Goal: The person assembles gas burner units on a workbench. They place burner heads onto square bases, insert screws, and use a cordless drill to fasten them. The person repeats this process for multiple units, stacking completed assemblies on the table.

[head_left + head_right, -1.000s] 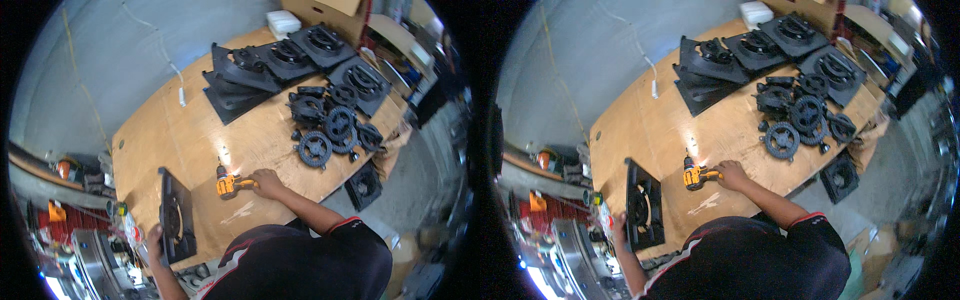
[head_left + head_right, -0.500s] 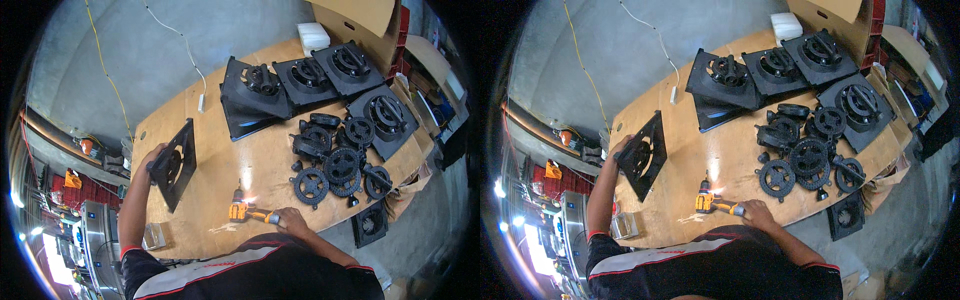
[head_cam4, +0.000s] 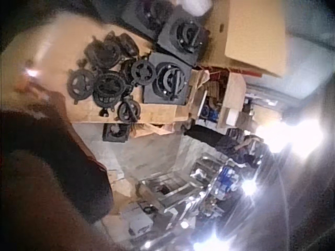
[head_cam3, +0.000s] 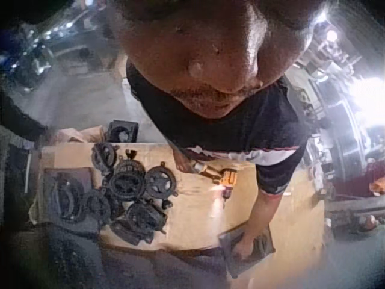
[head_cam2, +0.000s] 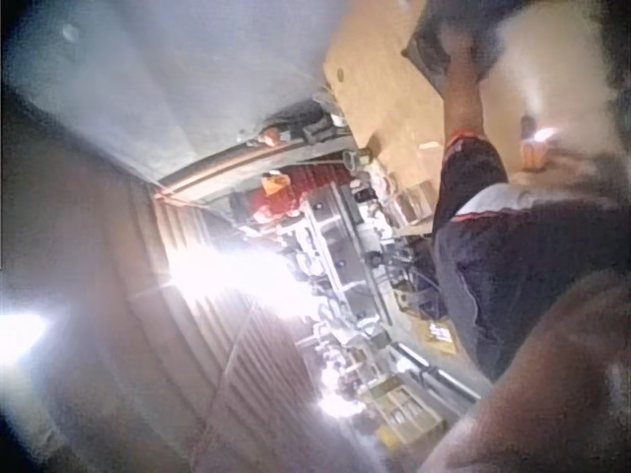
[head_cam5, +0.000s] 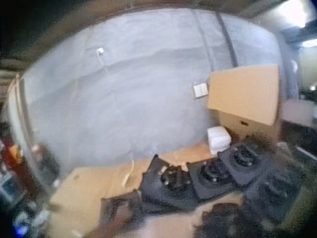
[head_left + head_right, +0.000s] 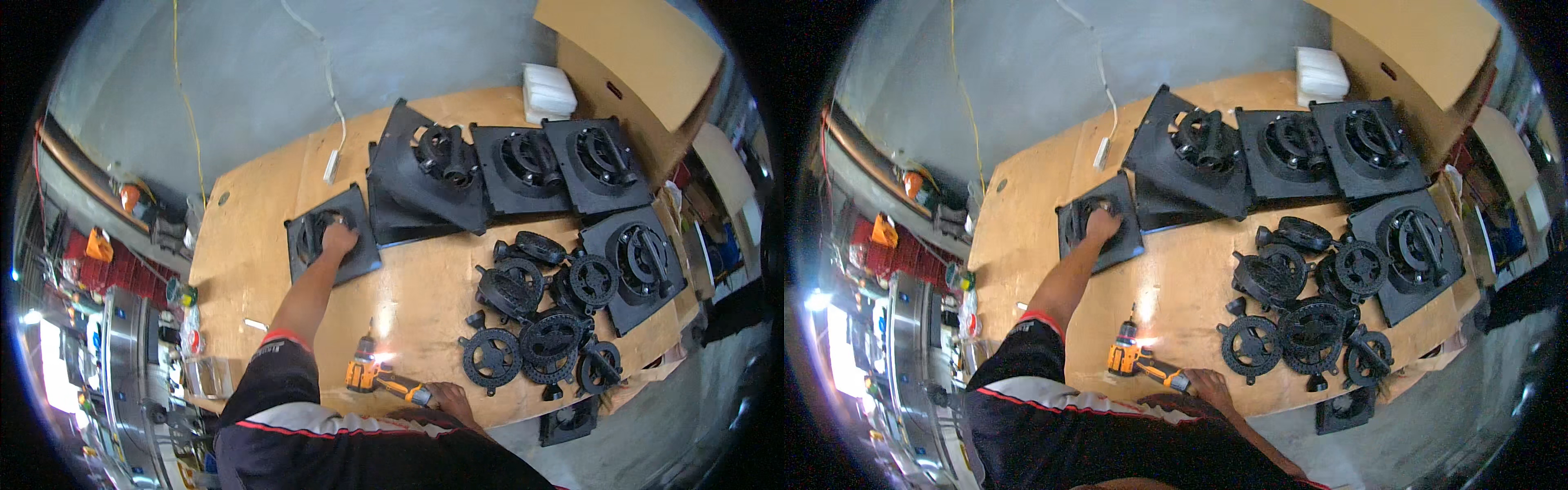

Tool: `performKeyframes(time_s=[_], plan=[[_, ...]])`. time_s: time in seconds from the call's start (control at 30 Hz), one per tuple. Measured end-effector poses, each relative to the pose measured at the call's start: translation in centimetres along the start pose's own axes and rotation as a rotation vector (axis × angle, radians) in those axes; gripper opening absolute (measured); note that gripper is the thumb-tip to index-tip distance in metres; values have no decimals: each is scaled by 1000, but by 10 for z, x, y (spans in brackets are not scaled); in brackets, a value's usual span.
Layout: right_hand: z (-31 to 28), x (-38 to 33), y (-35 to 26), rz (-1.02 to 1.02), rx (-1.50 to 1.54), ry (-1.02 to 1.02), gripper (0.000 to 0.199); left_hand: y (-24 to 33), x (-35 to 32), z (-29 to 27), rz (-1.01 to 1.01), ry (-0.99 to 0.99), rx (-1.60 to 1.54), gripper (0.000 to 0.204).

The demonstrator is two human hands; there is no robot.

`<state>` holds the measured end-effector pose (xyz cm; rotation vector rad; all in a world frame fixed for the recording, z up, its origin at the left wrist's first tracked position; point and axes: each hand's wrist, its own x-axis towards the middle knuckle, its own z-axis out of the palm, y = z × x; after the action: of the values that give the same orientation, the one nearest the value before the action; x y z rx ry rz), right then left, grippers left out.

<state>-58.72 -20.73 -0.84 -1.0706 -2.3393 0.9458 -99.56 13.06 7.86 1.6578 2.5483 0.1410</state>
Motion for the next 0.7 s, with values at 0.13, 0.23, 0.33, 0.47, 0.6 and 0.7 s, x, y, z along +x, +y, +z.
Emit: performKeyframes(time_s=[0.13,0.23,0.33,0.47,0.6,0.7], plan=[[-10,4,-2,46,6,-65,60,26,-14,-9,-43,-139,-37,52],[-8,5,-3,77,-7,-108,56,6,-68,-4,219,165,-56,61],[0,7,1,78,-14,-20,53,0,-123,-16,266,469,37,65],[-8,3,-12,47,1,17,50,-47,-117,-9,-22,448,-244,60],[-16,10,-19,103,-16,-23,53,-53,-82,-22,40,360,-264,44],[-18,12,-20,59,-17,36,62,-75,-39,-22,79,358,-320,36]])
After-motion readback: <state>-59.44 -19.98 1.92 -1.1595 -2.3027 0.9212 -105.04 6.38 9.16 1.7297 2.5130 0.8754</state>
